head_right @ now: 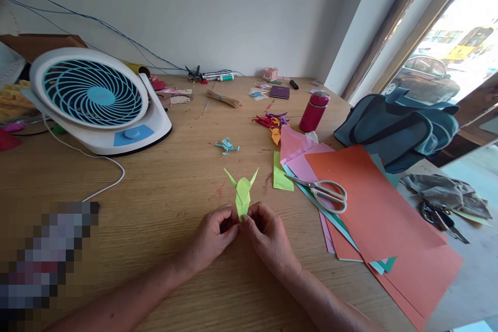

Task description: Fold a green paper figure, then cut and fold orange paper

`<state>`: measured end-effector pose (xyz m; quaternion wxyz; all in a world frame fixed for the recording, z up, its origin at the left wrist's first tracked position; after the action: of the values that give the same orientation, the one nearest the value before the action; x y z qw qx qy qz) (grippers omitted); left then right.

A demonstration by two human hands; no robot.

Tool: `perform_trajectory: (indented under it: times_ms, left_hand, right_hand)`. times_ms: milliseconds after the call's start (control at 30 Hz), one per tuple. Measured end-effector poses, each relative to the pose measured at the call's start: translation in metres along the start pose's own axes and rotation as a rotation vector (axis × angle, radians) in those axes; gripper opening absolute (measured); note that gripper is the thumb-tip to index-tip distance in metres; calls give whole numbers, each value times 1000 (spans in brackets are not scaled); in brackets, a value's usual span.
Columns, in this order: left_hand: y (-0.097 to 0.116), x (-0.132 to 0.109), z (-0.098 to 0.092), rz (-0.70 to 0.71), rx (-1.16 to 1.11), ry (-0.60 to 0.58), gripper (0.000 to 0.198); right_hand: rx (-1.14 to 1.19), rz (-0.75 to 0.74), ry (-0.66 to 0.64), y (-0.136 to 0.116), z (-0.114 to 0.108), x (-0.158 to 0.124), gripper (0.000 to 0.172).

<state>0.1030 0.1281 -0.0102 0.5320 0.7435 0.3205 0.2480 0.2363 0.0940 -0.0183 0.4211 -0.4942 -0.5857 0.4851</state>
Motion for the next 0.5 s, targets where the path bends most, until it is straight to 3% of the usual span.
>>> perform_trajectory:
  times_ms: [167, 333, 500]
  left_hand:
    - [2, 0, -4, -25, -24, 34, 13]
    - [1, -1, -2, -108, -96, -6, 17]
    - [-2, 1, -2, -38, -125, -4, 21]
  right_hand:
    - [2, -2, -12, 0, -1, 0, 22]
    - [39, 1, -45, -1, 1, -1, 19]
    - [17, 22, -21, -1, -1, -1, 24]
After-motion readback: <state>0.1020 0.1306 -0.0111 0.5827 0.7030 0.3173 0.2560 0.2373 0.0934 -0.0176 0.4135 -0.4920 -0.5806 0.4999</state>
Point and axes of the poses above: each hand's wrist, its own x-axis towards the middle knuckle, its own z-axis out of the palm, y = z × x, the point moved 5 cm from there along x, towards the middle knuckle, and after that the axes turned 13 degrees about -y, right-handed, at the moved point
